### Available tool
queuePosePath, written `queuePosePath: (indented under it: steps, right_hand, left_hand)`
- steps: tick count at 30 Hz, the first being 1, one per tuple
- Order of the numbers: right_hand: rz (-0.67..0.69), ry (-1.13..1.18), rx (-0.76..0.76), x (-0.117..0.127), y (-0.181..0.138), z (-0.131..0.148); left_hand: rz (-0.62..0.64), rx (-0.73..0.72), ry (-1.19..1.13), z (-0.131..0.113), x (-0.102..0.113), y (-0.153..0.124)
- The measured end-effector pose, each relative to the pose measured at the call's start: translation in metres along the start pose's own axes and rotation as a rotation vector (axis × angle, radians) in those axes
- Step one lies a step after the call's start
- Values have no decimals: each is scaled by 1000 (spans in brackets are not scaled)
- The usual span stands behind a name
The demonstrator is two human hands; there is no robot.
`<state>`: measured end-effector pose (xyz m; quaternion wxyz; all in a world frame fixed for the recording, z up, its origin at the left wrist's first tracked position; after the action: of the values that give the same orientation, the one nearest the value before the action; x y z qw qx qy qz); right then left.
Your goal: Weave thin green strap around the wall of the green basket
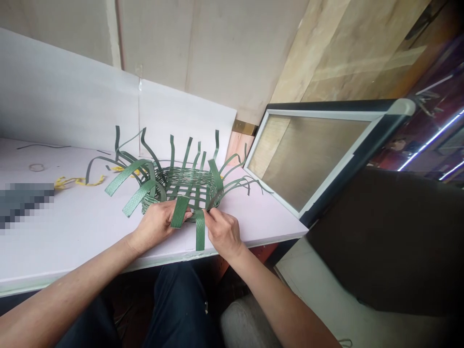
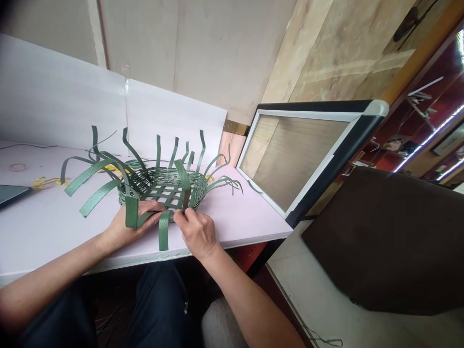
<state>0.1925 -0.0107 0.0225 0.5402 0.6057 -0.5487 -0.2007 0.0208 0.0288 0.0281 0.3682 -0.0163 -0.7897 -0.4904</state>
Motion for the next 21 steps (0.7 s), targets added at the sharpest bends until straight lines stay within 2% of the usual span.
queuePosePath:
  steps: [5,10,12,14,21]
  right_hand:
    - [-70,-4,54,0,0,-2]
    - [-84,27,41,-1,-2,-1]
    - [-80,45,39,0,-1,-2]
    - [-75,62,40,2,1,-2]
    - [-87,123,23,8,5,-2]
  left_hand:
    - [21,-100,109,-2,14,-17]
    - [-140,-212,248,-27,37,-45]
    - [-155,-228,224,-40,33,-50]
    - [-162,-171,192,-49,23,-47]
    - [-145,67,114,-53,-16,-13]
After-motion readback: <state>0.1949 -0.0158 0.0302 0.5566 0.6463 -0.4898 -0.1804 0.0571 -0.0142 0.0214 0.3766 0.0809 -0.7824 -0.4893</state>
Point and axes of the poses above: each hand's wrist, its own y-axis towards the middle knuckle, its own x-axis out of the back of the hand, z = x × y, the point moved 4 cm from there along y, towards the middle knuckle, and after that the axes turned 10 degrees about -z, right-handed, at the moved point
